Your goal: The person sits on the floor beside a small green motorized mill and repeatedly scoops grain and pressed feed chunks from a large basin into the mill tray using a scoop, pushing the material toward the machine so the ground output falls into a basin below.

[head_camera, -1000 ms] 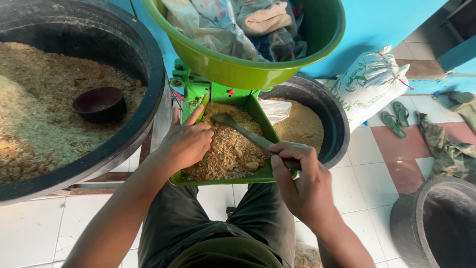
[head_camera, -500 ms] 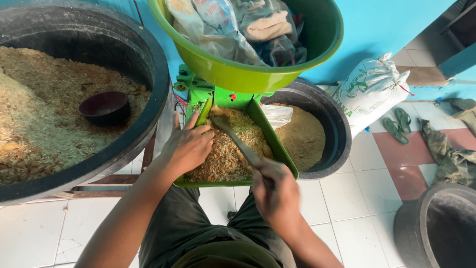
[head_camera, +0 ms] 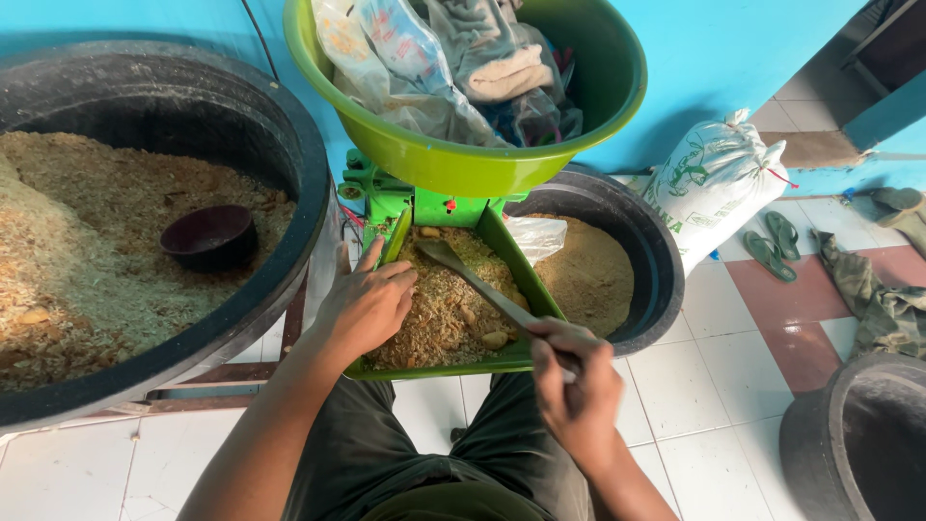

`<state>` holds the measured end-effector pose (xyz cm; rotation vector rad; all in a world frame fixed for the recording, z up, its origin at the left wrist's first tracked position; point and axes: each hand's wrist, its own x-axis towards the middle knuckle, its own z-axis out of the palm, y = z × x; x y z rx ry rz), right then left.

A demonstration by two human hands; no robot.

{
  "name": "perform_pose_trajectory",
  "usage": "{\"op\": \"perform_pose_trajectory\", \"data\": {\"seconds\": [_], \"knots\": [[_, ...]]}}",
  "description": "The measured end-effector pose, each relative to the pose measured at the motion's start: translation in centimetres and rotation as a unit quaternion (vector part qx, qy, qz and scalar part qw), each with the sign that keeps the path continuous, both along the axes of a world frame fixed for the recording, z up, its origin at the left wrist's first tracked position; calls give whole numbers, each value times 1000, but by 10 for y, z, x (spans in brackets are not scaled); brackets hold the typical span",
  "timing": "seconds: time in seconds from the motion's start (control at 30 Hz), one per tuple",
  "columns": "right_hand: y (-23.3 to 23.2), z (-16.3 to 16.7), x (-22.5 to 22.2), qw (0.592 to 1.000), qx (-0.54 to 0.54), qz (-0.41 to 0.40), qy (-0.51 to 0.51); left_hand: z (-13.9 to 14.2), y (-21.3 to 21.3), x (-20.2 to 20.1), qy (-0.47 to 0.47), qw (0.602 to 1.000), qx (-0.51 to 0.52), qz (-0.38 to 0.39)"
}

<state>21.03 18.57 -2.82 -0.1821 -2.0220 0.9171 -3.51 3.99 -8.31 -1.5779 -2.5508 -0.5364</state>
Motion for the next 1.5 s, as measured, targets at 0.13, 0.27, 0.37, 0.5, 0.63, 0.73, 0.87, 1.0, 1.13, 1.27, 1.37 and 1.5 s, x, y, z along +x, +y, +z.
{"op": "perform_pose_trajectory", "data": {"seconds": [0.13,0.27,0.37,0.5,0.63,0.73,0.87,1.0,1.13,1.27,1.37,1.5], "knots": [[12,-10,7,998,12,22,-50,-2,1,-2,-8,1000,7,1],[24,-12,10,993,-3,34,-111,-4,1,-2,-27,1000,16,6],[32,-6,25,994,-21,14,-108,-6,0,-1,-36,999,9,8],[42,-5,43,993,-19,-42,-105,-6,1,-2,-37,999,14,6],[43,-24,42,993,-93,-4,-73,-6,1,-1,-28,1000,7,12],[39,-39,37,986,-159,42,-30,-6,1,-1,-23,1000,9,12],[32,-51,33,985,-169,36,-16,-5,1,-2,-34,999,-7,15],[28,-54,31,988,-155,30,2,-3,1,-3,-59,998,1,13],[20,-46,30,994,-109,11,-7,1,0,-1,-26,1000,0,-1],[12,-26,25,998,34,47,-34,7,1,3,13,999,3,-33],[8,-13,15,991,101,68,-63,12,-1,13,-58,994,37,-81],[4,-6,2,990,79,84,-77,19,1,24,-16,997,-28,-63]]}}
